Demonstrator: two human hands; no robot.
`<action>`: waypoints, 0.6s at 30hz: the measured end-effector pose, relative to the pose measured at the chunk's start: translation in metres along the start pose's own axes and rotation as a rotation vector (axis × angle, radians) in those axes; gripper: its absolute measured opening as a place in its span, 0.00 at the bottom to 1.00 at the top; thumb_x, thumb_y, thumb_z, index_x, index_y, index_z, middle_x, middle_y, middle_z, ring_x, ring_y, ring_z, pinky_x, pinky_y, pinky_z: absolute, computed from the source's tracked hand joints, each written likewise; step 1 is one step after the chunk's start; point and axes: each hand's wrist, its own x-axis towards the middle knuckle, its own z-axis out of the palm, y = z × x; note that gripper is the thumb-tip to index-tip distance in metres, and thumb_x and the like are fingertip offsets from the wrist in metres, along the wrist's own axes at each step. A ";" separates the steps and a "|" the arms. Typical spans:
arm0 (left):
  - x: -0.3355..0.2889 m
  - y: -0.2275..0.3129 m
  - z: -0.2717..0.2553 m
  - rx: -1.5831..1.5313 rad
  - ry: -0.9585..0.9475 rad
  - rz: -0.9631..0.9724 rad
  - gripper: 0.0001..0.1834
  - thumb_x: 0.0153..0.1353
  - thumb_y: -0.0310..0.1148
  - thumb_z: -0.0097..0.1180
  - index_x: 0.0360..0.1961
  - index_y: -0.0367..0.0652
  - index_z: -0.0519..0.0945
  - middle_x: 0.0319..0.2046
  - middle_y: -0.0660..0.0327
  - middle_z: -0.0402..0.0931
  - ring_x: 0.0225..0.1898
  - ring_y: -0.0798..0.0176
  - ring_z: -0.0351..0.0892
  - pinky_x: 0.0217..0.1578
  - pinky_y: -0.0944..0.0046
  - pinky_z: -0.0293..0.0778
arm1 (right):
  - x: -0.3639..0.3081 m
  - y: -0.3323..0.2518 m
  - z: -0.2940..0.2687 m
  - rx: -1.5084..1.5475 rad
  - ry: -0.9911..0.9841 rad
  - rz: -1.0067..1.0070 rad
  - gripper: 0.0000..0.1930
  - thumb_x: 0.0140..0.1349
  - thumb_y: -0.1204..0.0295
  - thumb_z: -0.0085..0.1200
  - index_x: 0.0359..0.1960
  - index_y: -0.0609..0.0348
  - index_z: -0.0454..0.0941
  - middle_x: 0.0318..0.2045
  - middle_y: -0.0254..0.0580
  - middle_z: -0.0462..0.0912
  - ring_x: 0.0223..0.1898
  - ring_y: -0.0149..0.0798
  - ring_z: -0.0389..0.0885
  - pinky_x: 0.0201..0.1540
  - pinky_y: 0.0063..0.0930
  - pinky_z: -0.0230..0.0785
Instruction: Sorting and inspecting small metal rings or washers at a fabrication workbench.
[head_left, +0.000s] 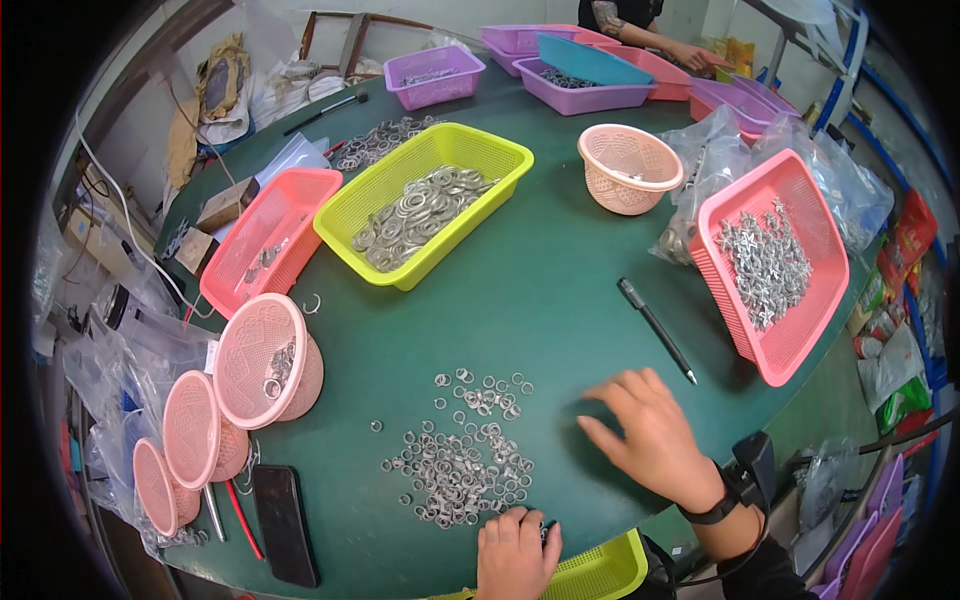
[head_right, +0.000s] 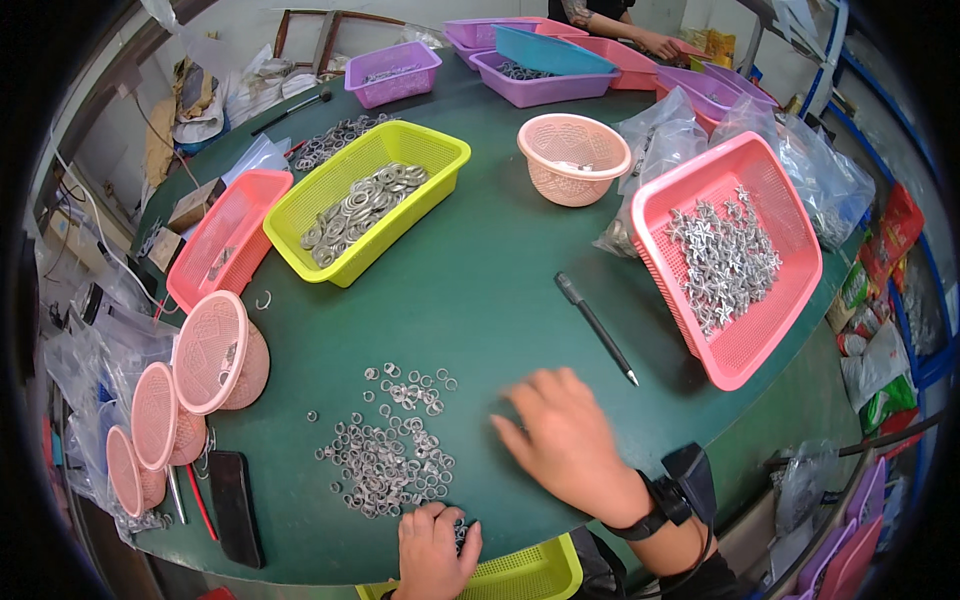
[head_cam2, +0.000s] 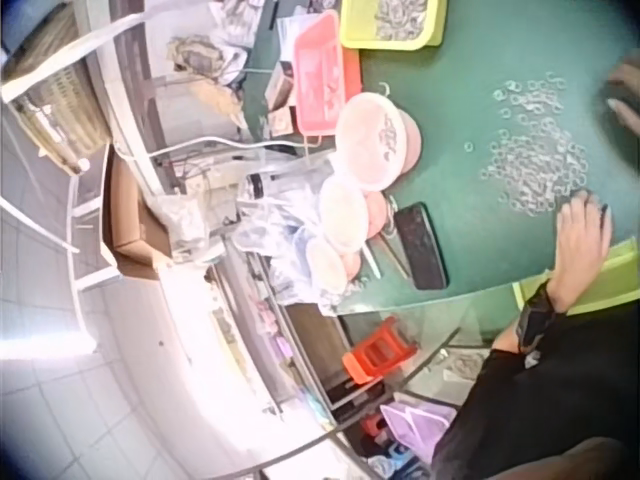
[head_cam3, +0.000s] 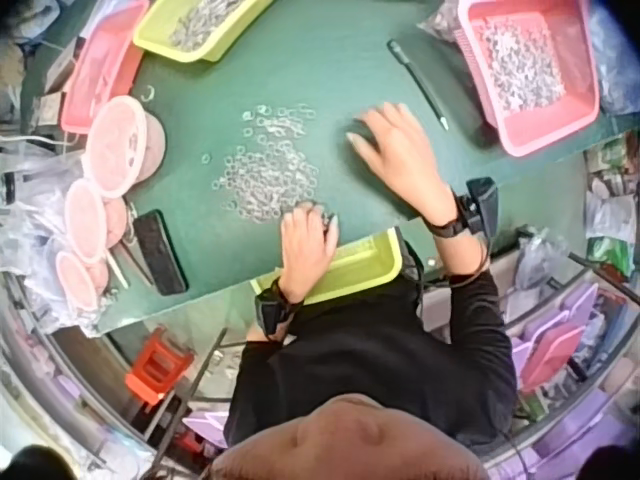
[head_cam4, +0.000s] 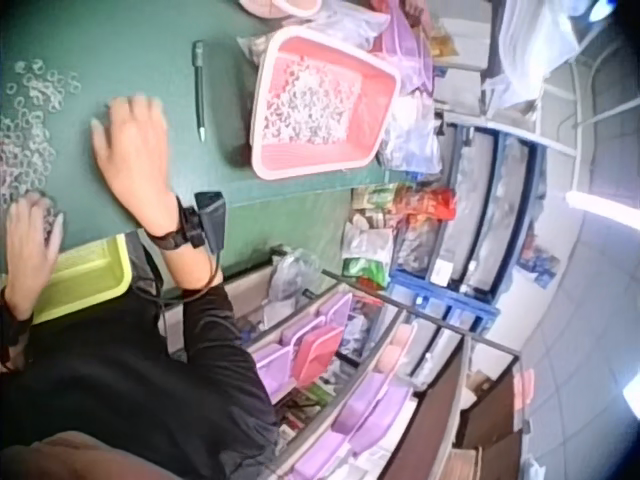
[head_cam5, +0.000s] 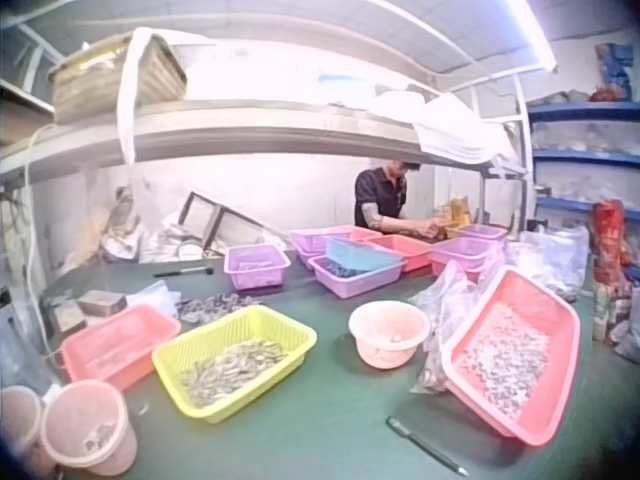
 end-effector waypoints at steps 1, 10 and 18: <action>0.000 -0.001 -0.001 -0.010 -0.007 0.004 0.14 0.49 0.30 0.57 0.36 0.37 0.70 0.34 0.52 0.67 0.33 0.50 0.67 0.34 0.55 0.63 | 0.011 -0.005 0.005 0.111 -0.031 -0.116 0.13 0.50 0.72 0.55 0.38 0.61 0.73 0.33 0.45 0.72 0.36 0.47 0.69 0.41 0.35 0.63; -0.001 0.000 0.003 -0.054 -0.069 0.036 0.10 0.50 0.31 0.56 0.32 0.40 0.71 0.31 0.55 0.67 0.31 0.53 0.67 0.32 0.57 0.62 | 0.019 -0.013 0.042 0.399 -0.381 -0.406 0.17 0.55 0.75 0.48 0.47 0.64 0.68 0.46 0.49 0.68 0.45 0.50 0.67 0.49 0.36 0.64; -0.005 -0.008 -0.003 -0.103 -0.138 0.097 0.09 0.52 0.31 0.55 0.33 0.41 0.72 0.32 0.55 0.67 0.32 0.55 0.68 0.33 0.59 0.65 | -0.030 -0.020 0.022 0.228 -0.245 -0.297 0.12 0.48 0.77 0.54 0.36 0.55 0.78 0.38 0.38 0.71 0.38 0.42 0.68 0.39 0.31 0.63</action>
